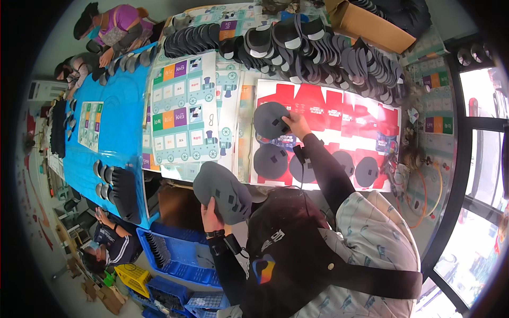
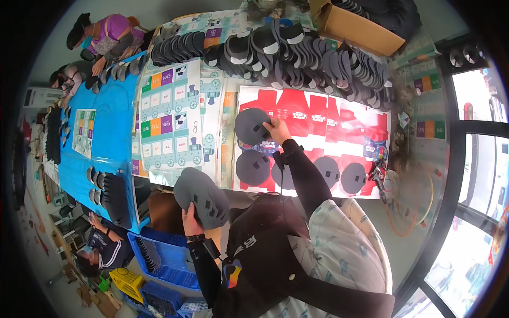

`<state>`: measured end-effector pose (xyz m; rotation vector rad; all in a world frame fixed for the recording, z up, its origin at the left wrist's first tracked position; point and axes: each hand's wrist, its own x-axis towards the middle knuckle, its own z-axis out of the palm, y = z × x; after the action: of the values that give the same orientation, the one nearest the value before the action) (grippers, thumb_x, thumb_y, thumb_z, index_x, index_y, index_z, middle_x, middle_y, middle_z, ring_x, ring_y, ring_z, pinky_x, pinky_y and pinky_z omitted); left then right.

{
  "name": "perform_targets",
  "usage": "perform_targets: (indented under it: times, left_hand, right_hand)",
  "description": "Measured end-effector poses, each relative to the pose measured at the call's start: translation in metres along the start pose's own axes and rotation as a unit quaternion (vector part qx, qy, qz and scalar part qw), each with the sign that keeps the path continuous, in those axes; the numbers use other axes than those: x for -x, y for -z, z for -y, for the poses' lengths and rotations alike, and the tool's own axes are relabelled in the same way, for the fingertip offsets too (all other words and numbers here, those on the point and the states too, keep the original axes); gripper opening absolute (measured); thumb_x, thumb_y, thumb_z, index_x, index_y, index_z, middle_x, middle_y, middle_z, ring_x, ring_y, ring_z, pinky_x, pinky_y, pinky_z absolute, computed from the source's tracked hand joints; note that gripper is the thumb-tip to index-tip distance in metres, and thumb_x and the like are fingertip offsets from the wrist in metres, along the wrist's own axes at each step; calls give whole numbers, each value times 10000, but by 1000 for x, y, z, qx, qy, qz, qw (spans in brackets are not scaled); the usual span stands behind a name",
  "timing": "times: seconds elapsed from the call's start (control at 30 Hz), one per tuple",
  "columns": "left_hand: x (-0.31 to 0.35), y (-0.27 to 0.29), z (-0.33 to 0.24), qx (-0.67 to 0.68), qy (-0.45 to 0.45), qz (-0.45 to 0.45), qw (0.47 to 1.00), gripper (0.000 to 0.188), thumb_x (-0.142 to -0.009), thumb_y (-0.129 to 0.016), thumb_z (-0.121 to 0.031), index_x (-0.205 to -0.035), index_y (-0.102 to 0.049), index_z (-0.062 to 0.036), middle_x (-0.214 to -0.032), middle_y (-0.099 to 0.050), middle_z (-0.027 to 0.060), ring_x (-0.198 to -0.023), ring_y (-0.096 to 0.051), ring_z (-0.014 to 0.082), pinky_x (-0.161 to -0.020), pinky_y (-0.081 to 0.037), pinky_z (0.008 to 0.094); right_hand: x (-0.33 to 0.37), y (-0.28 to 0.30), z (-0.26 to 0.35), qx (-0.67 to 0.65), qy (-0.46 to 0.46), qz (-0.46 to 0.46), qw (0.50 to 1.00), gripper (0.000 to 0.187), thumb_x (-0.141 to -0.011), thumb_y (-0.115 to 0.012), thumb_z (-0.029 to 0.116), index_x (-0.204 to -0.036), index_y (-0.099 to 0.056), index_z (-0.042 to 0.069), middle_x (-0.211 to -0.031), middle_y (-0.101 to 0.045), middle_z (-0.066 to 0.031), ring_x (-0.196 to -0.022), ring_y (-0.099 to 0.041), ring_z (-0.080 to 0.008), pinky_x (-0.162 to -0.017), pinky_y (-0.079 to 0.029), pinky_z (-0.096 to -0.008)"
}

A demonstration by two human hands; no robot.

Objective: Applying adhesive or finish to circular shoe components and organizing them on a workbench.

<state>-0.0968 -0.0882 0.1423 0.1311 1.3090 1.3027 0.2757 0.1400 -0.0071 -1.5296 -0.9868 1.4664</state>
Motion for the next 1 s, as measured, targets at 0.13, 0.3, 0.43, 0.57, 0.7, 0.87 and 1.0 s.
perform_targets:
  times: [0.13,0.3,0.43,0.57,0.7,0.87,1.0]
  left_hand:
    - [1,-11,4,-11,-13,6,1000,309,-996,-592,-70,-1301,-583,-22,-1235,-670,91,-1070,-660,219,-921,-536,359]
    - [0,-37,5,-109,-16,6,994,354,-967,-644,-131,-1279,-598,30,-1198,-680,99,-1059,-647,205,-939,-507,338]
    - [-19,-61,12,-224,-10,66,972,304,-967,-670,-160,-1212,-659,19,-1129,-711,70,-992,-646,148,-884,-504,289]
    - [-20,-89,10,-239,38,106,965,357,-974,-646,-136,-1286,-596,29,-1193,-668,66,-1057,-628,161,-930,-501,311]
    - [-17,-111,18,-191,54,199,960,440,-912,-707,-45,-1322,-556,-2,-1226,-656,82,-1057,-631,156,-929,-516,312]
    - [-12,-138,33,-140,64,195,969,485,-875,-724,8,-1322,-535,25,-1236,-649,106,-1107,-631,197,-964,-513,336]
    - [-12,-119,39,-125,84,185,971,419,-910,-671,11,-1315,-567,32,-1250,-660,114,-1112,-644,233,-970,-511,362]
  right_hand:
    - [-24,7,-20,123,67,-33,990,279,-945,-685,231,-1036,-654,-31,-829,-711,-145,-735,-714,-260,-637,-574,-396]
    - [-10,-13,9,481,145,-175,847,473,-891,-706,384,-1148,-573,9,-1049,-687,-209,-932,-682,-368,-739,-547,-456]
    - [83,-56,108,-78,-78,168,980,583,-832,-777,401,-1227,-594,12,-1136,-644,-200,-925,-661,-306,-774,-535,-386]
    - [122,-71,131,167,93,232,954,533,-842,-777,376,-1163,-630,-24,-1016,-672,-227,-892,-681,-329,-768,-521,-397]
    - [130,-70,118,230,153,29,961,323,-926,-702,269,-1070,-663,-17,-842,-665,-255,-794,-678,-403,-685,-516,-433]
    - [125,-54,104,167,178,-139,960,186,-979,-628,171,-1019,-650,-9,-835,-646,-262,-770,-615,-451,-645,-500,-425]
    - [93,-4,77,9,62,-142,988,182,-993,-628,158,-948,-606,-17,-710,-587,-115,-650,-538,-174,-630,-448,-317]
